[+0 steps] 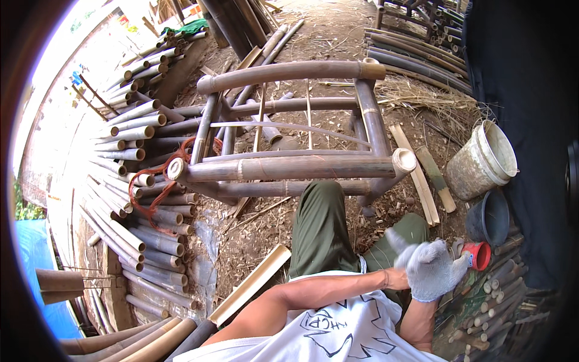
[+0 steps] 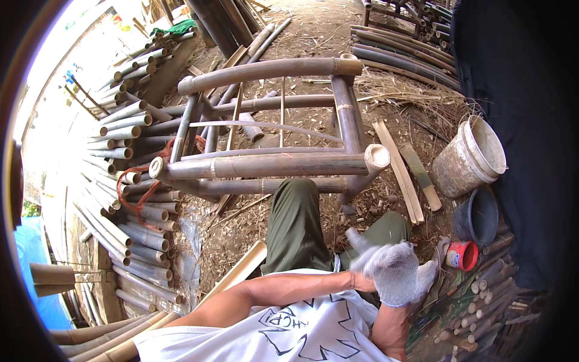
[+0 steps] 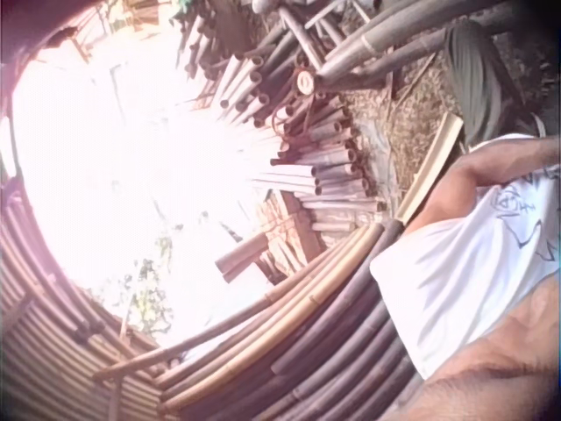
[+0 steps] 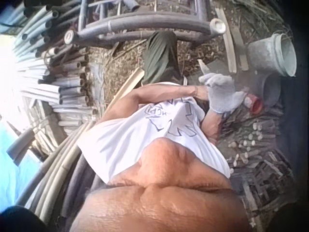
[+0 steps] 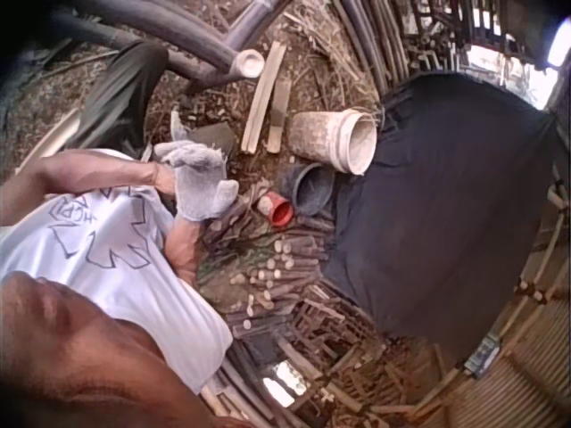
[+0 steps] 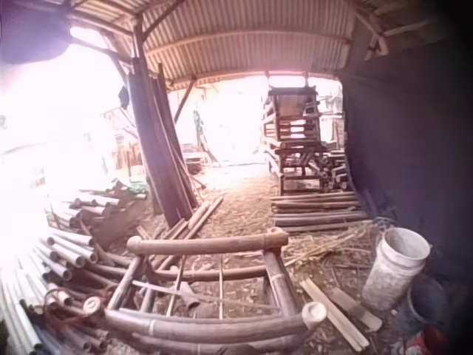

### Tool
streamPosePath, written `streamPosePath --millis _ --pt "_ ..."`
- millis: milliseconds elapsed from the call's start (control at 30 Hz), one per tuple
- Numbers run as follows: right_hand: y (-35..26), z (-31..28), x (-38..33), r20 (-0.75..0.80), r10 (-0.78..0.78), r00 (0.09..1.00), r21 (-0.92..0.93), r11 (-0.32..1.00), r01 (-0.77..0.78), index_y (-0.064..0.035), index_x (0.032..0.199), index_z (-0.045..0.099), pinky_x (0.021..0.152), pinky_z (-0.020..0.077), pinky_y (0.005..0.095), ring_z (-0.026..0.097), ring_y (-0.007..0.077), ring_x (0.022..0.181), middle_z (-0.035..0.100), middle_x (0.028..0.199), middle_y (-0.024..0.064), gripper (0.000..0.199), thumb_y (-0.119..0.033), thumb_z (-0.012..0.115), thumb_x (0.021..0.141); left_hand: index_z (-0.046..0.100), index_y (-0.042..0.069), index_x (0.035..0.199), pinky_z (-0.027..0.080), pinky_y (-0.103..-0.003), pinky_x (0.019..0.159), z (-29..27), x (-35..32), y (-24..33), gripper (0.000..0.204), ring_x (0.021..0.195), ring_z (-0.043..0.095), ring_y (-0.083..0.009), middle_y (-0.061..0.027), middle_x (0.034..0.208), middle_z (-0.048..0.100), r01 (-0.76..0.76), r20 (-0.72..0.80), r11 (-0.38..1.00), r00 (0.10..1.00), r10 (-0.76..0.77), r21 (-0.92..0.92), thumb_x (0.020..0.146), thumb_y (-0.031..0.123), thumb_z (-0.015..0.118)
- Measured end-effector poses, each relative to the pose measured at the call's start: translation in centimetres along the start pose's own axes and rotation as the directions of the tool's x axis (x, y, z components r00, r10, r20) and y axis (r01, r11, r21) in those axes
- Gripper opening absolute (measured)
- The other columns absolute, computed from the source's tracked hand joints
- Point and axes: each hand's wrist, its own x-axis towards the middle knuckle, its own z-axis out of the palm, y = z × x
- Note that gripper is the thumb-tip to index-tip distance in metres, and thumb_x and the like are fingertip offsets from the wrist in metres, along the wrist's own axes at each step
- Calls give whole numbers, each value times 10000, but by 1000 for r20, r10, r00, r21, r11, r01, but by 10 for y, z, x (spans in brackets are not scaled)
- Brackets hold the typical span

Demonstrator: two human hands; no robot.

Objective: The person constructs a bamboo frame, first wrapping and securing joints with a thin cord and then using a large knife to whittle and shape a separate bamboo pole while sitting on the ground.

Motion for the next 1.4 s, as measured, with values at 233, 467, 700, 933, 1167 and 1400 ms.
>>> streamPosePath --millis 233,467,700,933,1167,1400 --pt "5 -7 17 -305 25 952 175 984 31 -47 1603 118 380 477 433 476 289 351 673 830 189 640 -110 401 1033 416 37 1458 342 -407 1128 -40 -33 25 570 1317 451 -333 -208 1438 461 28 -296 998 954 -45 -60 960 234 613" --pt "108 -84 94 -572 78 816 -811 -203 -549 3 1427 467 1110 403 382 504 285 1329 522 1416 204 547 -202 606 939 639 27 1062 517 -494 898 -133 -170 109 251 1072 642 -385 -213 1107 666 571 -384 676 818 -428 466 845 153 647" --pt "100 20 101 -409 -106 907 -912 7 -410 -59 1012 701 709 523 349 642 190 737 671 873 89 172 -217 642 974 614 7 1212 486 -496 955 -252 -189 150 495 1182 588 -334 -192 1192 604 260 -413 508 885 214 821 721 26 676" --pt "-20 32 182 75 -427 901 -629 -721 -290 -68 938 725 647 558 354 696 188 737 707 903 72 149 -189 639 922 740 77 1038 577 -448 743 -375 -238 110 236 832 712 -359 -185 890 709 672 -932 654 327 158 347 873 92 572" --pt "157 -98 245 -378 -117 919 -289 -928 -237 -73 786 752 647 571 502 723 293 688 714 732 140 189 -150 598 864 744 57 1083 527 -424 929 -394 -223 80 337 1044 693 -355 -256 1093 708 804 -703 504 555 -443 317 842 90 511" --pt "162 -173 285 -347 861 370 -347 -485 803 -39 796 753 575 530 396 708 299 685 724 783 170 147 -100 620 809 637 -6 1237 494 -373 911 -410 -177 53 429 1007 665 -249 -194 1113 719 673 -472 706 707 -527 220 829 110 573"
